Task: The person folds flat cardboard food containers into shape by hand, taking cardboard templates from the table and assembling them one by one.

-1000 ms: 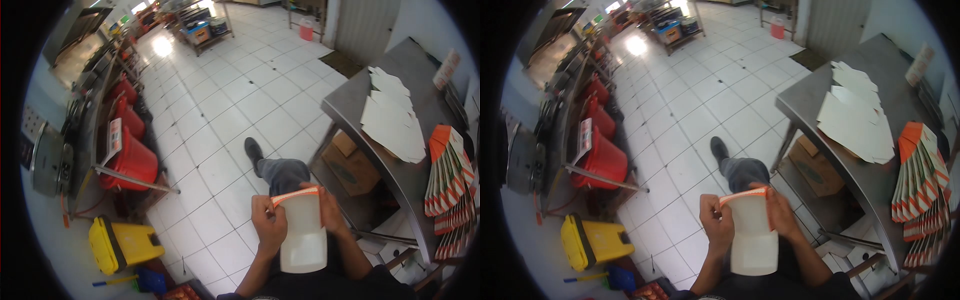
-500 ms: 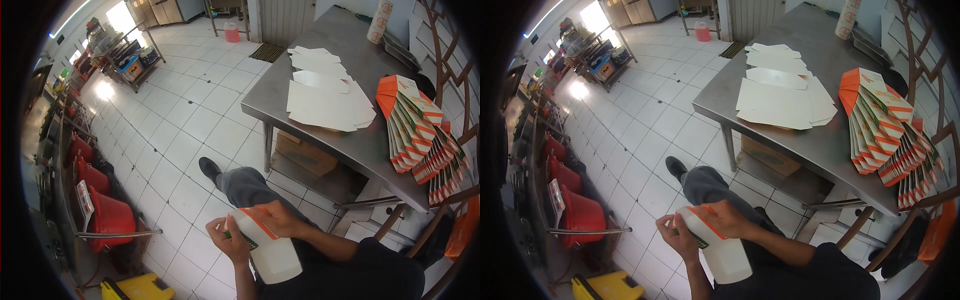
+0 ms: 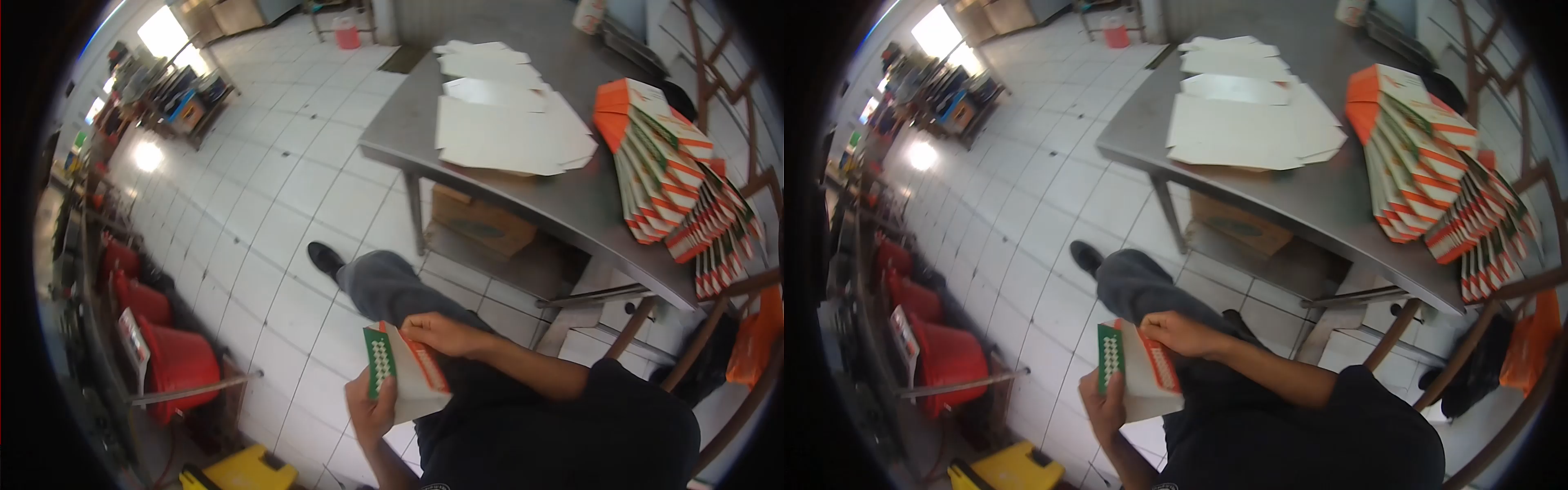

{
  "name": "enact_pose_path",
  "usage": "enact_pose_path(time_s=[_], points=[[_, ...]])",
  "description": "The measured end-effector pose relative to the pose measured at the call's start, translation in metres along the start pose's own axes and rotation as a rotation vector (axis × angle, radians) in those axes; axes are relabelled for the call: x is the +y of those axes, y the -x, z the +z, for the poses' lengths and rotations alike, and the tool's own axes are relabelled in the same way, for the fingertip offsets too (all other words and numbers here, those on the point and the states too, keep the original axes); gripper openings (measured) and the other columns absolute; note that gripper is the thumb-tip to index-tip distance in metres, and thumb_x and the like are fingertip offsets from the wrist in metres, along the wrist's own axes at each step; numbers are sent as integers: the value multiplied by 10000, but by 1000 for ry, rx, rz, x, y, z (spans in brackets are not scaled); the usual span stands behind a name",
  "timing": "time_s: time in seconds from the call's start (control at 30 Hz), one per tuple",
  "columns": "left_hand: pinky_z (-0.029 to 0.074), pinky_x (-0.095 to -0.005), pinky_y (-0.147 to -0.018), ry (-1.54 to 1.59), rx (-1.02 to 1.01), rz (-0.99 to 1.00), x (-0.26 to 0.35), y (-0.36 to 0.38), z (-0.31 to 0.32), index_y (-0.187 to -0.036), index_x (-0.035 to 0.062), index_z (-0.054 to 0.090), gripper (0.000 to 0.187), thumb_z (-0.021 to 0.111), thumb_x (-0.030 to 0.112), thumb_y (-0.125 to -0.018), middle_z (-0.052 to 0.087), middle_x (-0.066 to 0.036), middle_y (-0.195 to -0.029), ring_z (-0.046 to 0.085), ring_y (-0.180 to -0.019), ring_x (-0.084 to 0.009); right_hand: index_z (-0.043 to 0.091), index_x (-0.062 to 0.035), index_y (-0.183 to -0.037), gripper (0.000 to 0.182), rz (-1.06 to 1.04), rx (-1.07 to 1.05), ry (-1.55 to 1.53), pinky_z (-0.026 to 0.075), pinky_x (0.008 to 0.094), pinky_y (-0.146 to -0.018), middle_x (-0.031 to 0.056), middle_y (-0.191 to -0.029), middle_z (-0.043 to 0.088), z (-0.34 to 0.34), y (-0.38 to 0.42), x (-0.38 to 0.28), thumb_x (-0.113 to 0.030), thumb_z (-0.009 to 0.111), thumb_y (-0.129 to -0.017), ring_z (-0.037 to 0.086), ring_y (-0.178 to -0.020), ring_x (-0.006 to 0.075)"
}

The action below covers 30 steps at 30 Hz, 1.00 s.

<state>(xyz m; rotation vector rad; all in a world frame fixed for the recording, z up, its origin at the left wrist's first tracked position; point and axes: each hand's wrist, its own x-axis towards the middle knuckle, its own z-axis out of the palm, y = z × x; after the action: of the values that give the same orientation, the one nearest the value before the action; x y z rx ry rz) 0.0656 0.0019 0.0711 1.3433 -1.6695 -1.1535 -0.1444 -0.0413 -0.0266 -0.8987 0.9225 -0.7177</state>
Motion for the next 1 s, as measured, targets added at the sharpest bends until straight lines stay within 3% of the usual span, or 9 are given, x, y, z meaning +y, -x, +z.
enact_pose_path(time_s=[0.07,0.3,0.5,0.63,0.7,0.8,0.9,0.97,1.0], points=[[477,-358,-571,17,-138,-73,-4,0,-15,-917,-22,691,199,677,175,-940,634,-158,-703,639,-586,-252,678,-38,-1095,347,-15,-25,-146,541,316,-862,55,-996,690,-31,0,-18,-324,484,-1126,661,-907,133],[535,-424,-636,-283,-872,83,12,-12,6,-995,54,748,285,784,318,-894,709,-135,-791,688,-677,-354,608,-2,-1334,495,272,-1215,156,531,331,-990,97,-1230,698,-43,13,-25,-427,547,-1088,666,-1173,190],[579,-405,-641,-387,-930,104,28,-8,17,-1255,104,621,591,885,364,-794,750,-100,-876,710,-680,-289,368,67,-1493,723,732,-1144,-110,496,323,-1014,115,-1332,616,-16,64,-21,-403,658,-1027,612,-1171,170],[577,-420,-817,-267,-324,485,40,-14,14,-1307,81,550,680,915,247,-757,675,-154,-1199,698,-932,-312,474,30,-1339,621,446,-865,422,522,370,-881,113,-1181,626,-37,59,-74,-420,704,-978,628,-1043,214],[546,-435,-925,-238,70,676,29,-19,7,-1319,70,530,678,902,168,-761,598,-184,-1327,655,-1071,-338,517,-39,-1227,575,321,-484,970,499,408,-820,98,-1047,584,-46,84,-189,-484,731,-932,600,-937,243],[476,-421,-1015,-135,283,582,29,-13,4,-1246,23,551,501,792,40,-808,605,-185,-1270,612,-1133,-355,511,-99,-1344,622,62,274,1137,508,373,-891,105,-1276,571,-65,147,-293,-445,771,-897,596,-1058,227],[477,-413,-1004,-2,76,430,17,-10,12,-1166,11,597,399,784,26,-813,639,-175,-1198,623,-1111,-338,433,-113,-1511,723,-441,888,1192,542,397,-915,140,-1322,585,-133,171,-354,-403,724,-916,624,-1158,284],[540,-403,-912,17,-1,460,15,-7,32,-1088,7,666,336,829,-11,-795,686,-172,-1158,676,-1048,-352,449,-86,-1509,743,41,1526,1799,549,406,-893,190,-1277,630,-180,186,-392,-442,708,-910,664,-1067,328],[546,-400,-906,16,-48,447,14,-3,37,-1084,11,673,331,835,0,-796,687,-166,-1157,681,-1048,-345,588,-44,-1311,664,137,1286,1807,559,431,-830,213,-1139,677,-230,206,-397,-543,684,-883,684,-972,337]])
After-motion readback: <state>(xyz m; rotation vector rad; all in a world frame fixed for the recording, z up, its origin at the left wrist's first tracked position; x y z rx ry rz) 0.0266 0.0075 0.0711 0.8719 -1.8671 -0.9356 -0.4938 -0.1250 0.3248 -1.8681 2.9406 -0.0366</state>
